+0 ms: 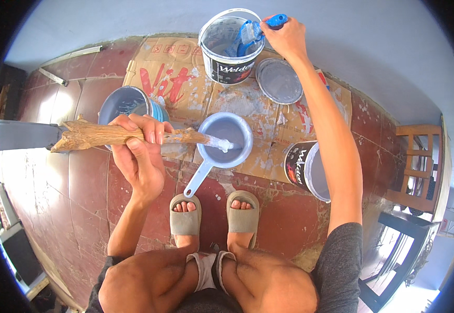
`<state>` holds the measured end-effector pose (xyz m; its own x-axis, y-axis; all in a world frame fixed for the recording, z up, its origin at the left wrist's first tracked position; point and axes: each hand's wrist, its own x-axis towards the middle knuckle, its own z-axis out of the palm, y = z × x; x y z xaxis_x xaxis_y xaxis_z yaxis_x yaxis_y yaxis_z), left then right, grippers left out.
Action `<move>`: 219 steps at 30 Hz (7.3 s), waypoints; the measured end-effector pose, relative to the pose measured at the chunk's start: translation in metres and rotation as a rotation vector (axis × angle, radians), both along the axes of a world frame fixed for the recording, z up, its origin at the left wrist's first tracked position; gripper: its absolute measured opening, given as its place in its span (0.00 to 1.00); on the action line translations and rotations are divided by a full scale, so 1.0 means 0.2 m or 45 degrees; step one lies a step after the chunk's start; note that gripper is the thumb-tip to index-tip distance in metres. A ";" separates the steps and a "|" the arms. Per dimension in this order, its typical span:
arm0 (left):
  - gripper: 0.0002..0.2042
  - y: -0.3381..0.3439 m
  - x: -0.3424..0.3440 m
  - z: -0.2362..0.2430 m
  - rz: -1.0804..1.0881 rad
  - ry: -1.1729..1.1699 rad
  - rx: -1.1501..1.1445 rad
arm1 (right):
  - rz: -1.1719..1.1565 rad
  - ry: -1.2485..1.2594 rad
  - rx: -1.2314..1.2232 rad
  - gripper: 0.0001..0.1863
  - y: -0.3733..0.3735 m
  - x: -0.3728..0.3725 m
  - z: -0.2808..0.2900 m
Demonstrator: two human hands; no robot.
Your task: The person stirs light blue paint in a small plastic container using a wooden stick. They then scrape paint from a lid into the container and use a small brush to transfer more paint from a larger bucket into the same container.
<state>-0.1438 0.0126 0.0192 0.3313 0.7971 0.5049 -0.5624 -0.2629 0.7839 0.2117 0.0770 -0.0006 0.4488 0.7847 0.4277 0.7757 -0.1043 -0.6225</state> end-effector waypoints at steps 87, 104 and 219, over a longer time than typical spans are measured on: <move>0.08 0.14 0.12 -0.14 -0.095 0.095 -0.183 | 0.332 -0.666 -0.506 0.15 0.38 0.15 -0.23; 0.11 0.17 0.11 -0.14 -0.163 0.188 -0.050 | -0.009 0.174 0.054 0.14 0.23 0.08 -0.08; 0.14 -0.04 -0.14 -0.07 -0.130 0.528 0.277 | -0.359 -0.184 -0.366 0.11 -0.59 0.09 -0.25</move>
<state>-0.1709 0.0045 0.0047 0.6114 0.6402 0.4651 -0.2452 -0.4056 0.8806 0.2292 -0.0411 -0.0503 0.6143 0.7362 0.2839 0.7691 -0.4783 -0.4238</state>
